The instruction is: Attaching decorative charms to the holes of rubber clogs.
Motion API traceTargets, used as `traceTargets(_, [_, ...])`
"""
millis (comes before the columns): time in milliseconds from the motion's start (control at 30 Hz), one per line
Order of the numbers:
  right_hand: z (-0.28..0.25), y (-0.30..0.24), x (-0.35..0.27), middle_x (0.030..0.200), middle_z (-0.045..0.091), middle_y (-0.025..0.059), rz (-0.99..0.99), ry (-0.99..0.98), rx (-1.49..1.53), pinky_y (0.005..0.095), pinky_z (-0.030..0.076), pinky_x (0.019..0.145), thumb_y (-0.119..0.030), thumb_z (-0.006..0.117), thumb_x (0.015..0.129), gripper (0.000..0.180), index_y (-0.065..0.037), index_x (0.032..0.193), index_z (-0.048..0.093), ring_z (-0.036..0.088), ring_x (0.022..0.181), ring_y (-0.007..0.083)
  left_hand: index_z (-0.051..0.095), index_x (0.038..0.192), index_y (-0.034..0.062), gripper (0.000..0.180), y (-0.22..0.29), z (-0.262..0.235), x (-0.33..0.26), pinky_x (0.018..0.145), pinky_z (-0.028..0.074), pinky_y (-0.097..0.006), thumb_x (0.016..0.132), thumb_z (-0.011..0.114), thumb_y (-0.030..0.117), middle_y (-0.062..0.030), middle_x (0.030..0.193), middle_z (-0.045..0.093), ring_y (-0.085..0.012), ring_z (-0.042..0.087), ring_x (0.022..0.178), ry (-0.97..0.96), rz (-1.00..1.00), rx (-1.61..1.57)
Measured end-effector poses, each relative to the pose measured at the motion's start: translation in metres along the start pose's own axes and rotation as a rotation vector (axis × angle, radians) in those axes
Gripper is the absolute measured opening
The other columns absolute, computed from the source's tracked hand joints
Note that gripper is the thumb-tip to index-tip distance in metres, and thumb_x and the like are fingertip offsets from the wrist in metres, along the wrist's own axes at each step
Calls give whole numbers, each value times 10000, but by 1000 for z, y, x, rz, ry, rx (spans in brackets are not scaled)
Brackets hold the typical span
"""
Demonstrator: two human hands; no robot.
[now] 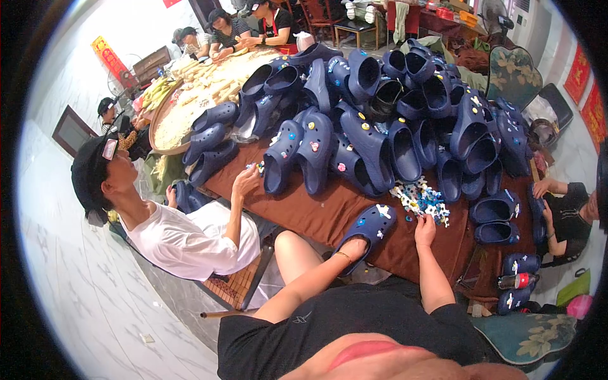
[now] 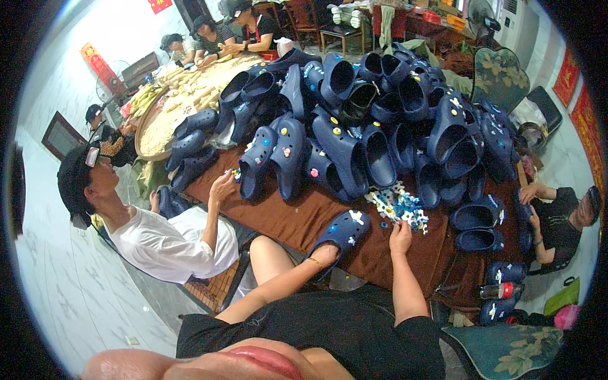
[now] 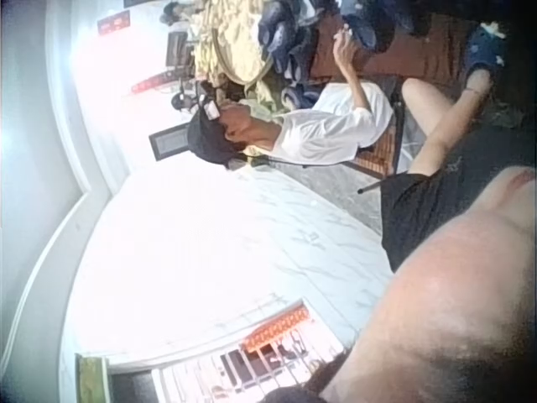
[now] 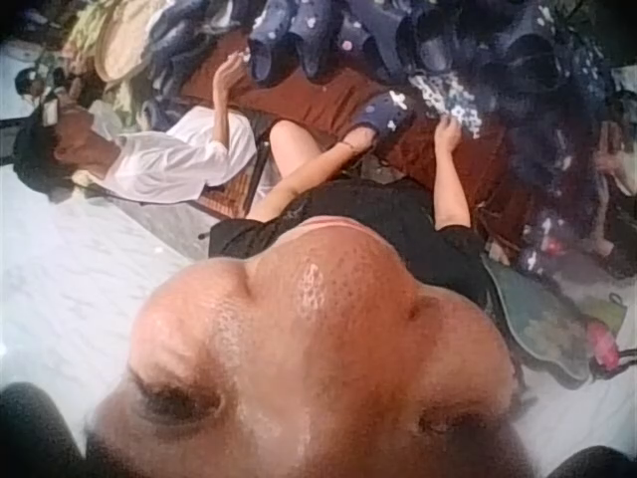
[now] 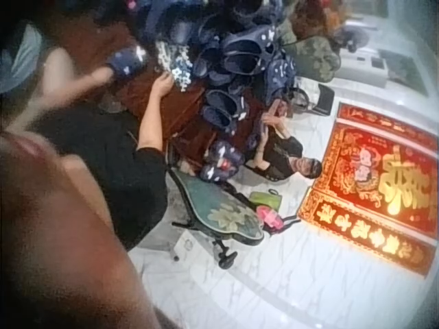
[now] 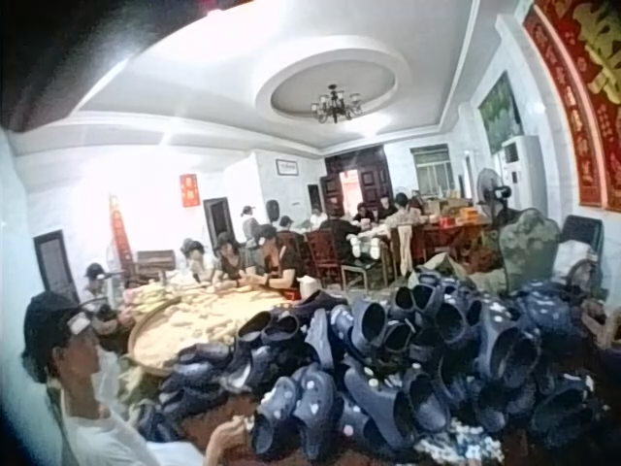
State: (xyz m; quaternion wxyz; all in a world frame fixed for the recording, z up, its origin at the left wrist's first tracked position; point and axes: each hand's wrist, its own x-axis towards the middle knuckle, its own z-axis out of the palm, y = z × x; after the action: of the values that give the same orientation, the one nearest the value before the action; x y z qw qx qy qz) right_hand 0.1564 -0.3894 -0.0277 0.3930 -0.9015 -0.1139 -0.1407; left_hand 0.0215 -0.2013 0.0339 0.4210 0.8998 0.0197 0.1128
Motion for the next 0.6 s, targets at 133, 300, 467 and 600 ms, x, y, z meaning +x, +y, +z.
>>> traceTargets(133, [0, 2, -1, 738, 564, 133, 53, 59, 110, 344, 435, 629, -110, 551, 775, 102, -18, 813, 529, 554, 678, 257, 370, 1260, 42, 419, 11, -8, -7, 1017, 261, -312, 878, 381, 215, -96, 1321, 353, -200, 338, 1212, 35, 19, -1])
traceTargets(300, [-1, 15, -8, 695, 572, 91, 182, 66, 260, 288, 434, 599, -106, 549, 786, 108, 0, 791, 529, 544, 634, 152, 437, 1201, 54, 375, 36, -17, -27, 989, 302, -329, 850, 410, 185, -115, 1261, 415, -240, 397, 1155, 148, 187, 97])
traceTargets(467, [4, 31, 7, 568, 455, -36, 253, 45, 578, 210, 314, 421, -152, 562, 812, 152, -64, 702, 505, 404, 480, 50, 562, 803, -15, 232, 0, -10, -33, 606, 482, -422, 769, 467, 195, -197, 781, 595, -317, 592, 688, -294, -132, 301])
traceTargets(600, [-11, 2, 12, 654, 510, 4, 555, -260, 836, 219, 321, 422, -135, 542, 791, 119, -21, 823, 531, 433, 491, 72, 597, 793, -1, 243, -34, 14, -31, 688, 467, -429, 769, 498, 219, -218, 796, 595, -355, 581, 728, -113, -28, 327])
